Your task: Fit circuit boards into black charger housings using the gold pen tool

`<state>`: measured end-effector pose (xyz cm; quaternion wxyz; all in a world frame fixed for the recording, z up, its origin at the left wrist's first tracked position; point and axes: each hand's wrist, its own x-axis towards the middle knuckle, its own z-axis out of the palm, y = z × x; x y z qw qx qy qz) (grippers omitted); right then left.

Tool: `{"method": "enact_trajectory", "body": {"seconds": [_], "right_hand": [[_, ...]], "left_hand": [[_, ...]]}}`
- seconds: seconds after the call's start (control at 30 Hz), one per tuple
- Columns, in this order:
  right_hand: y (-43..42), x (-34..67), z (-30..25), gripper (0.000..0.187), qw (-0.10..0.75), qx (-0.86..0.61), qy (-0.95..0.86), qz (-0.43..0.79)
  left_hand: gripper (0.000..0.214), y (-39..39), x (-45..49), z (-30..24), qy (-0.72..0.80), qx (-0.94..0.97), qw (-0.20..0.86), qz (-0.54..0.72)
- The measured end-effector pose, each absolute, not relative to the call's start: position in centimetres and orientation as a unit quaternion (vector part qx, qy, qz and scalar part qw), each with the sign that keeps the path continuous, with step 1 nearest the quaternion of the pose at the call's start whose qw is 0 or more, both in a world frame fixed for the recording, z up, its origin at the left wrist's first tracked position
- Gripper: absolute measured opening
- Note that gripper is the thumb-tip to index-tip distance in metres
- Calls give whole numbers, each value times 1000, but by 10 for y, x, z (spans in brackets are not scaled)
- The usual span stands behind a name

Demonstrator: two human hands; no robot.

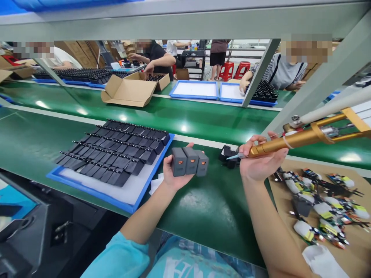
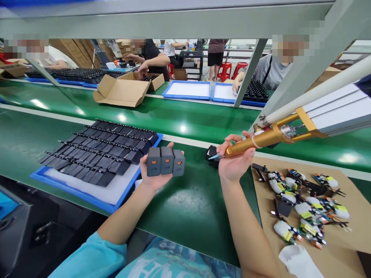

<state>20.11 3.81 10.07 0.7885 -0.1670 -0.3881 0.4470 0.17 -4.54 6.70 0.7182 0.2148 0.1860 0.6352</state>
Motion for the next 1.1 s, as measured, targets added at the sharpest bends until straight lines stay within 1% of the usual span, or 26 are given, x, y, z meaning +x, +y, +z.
{"method": "enact_trajectory", "body": {"seconds": [0.13, 0.33, 0.87, 1.1], "right_hand": [[39, 201, 100, 40, 789, -172, -392, 441], [40, 202, 100, 37, 786, -172, -394, 444], [38, 201, 102, 39, 785, -181, -397, 440], [38, 200, 102, 38, 789, -169, -388, 446]], "left_hand": [[80, -45, 1, 66, 185, 227, 719, 631], [77, -43, -1, 63, 182, 243, 716, 628], [89, -45, -3, 62, 210, 290, 712, 604], [83, -41, -3, 54, 207, 279, 714, 608]]}}
